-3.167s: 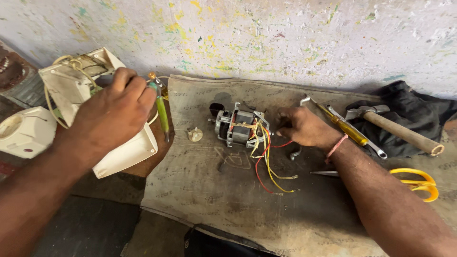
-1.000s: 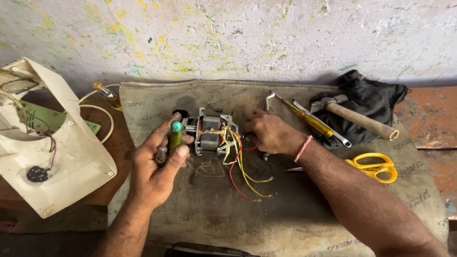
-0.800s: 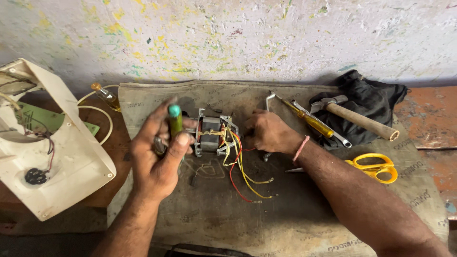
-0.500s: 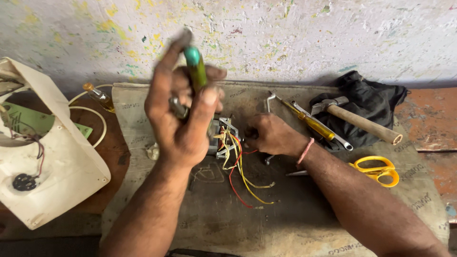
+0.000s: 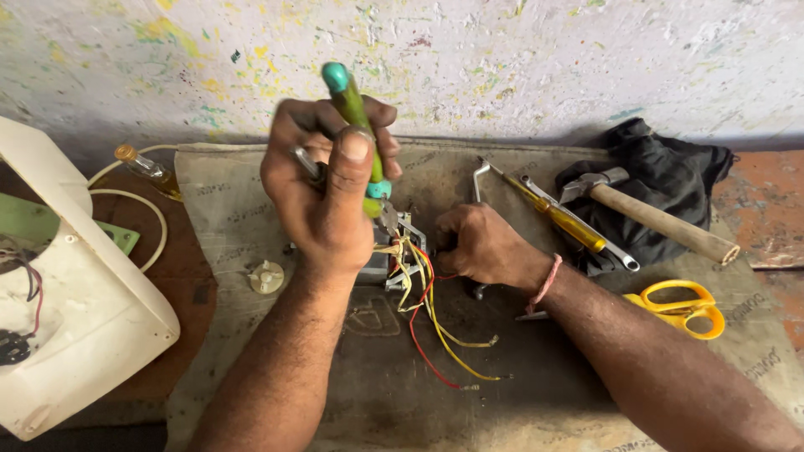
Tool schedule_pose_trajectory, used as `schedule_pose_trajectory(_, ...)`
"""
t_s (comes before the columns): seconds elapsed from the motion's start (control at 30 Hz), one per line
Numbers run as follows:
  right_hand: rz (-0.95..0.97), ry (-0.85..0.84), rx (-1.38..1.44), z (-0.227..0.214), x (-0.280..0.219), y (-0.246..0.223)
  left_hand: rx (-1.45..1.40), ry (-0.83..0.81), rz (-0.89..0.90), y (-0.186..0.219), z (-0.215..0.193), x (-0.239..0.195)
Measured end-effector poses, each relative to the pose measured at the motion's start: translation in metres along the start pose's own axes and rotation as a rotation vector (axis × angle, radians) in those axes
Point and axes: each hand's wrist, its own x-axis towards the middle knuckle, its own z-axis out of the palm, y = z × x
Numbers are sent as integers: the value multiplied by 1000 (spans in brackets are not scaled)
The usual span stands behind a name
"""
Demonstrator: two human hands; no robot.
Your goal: The person repairs a blender motor by hand and using tools. The person handles the motor, wires, and casing, using pliers to strip and connect wires and a screwdriver to tighten components.
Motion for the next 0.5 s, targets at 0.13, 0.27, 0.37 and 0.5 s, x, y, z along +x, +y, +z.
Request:
schedule_pose_trajectory(0.13, -110, 40, -64, 0, -3, 4, -88, 33, -132, 1, -8, 7)
schedule_pose_trajectory(0.27, -232, -35, -73, -5, -4, 17, -275, 69, -326, -9, -21, 9)
schedule_pose_trajectory(0.37, -287, -31, -114, -1, 0, 25, -369, 87, -350, -14, -25, 5)
schedule_pose_trajectory(0.5, -348, 0, -92, -2, 2, 19, -266, 58, -346, -18, -24, 7)
